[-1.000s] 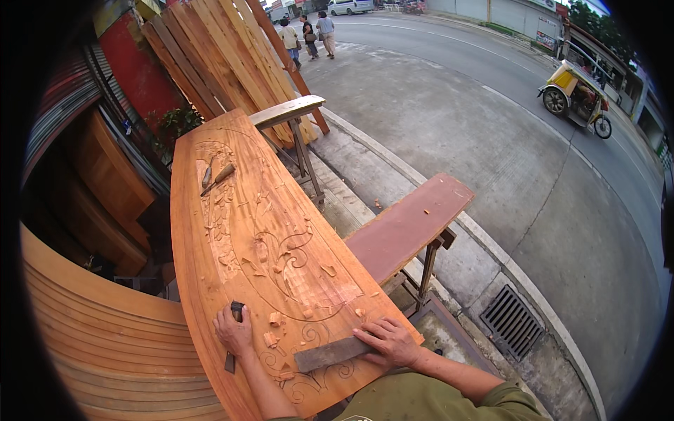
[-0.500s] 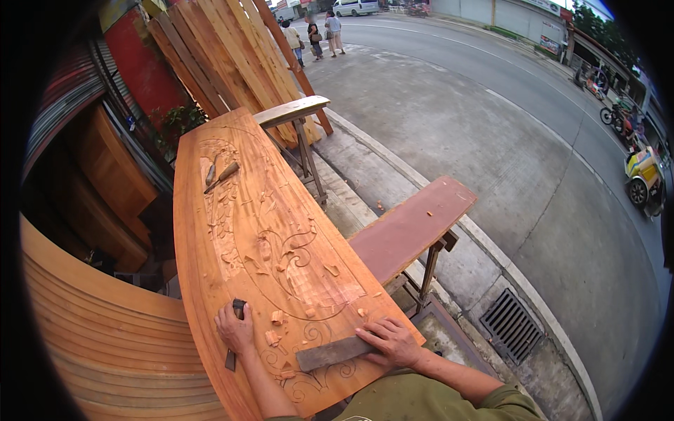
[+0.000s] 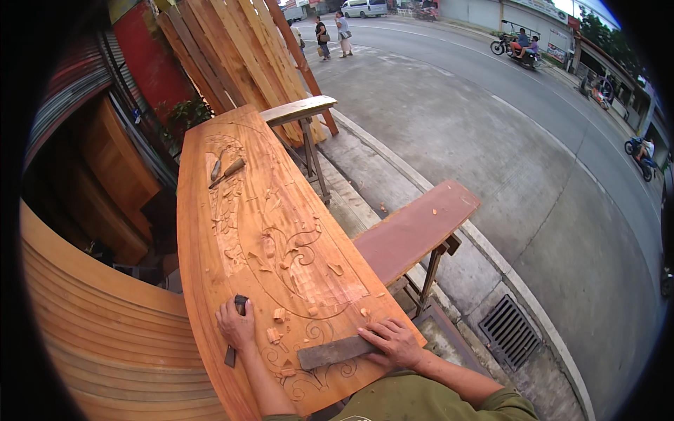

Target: The person carves a floral pattern into a wooden panel using a chisel and a mallet. They strike the chisel with the mallet to remove wood shavings along the outlined design, then clear the shavings by hand.

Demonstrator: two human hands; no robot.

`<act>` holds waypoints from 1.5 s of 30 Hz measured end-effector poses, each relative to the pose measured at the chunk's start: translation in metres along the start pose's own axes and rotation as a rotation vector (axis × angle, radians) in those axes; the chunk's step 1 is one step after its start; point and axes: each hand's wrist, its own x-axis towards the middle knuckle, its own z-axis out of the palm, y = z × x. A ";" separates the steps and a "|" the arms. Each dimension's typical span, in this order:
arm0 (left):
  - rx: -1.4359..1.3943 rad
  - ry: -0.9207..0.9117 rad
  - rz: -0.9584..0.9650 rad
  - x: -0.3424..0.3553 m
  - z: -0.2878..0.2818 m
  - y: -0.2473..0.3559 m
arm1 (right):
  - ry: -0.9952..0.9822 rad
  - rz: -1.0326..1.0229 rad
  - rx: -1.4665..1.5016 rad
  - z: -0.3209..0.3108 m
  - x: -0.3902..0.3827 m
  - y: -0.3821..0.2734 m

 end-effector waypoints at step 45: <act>-0.735 -0.406 0.566 -0.035 -0.002 0.237 | 0.299 0.983 0.919 -0.039 -0.010 0.067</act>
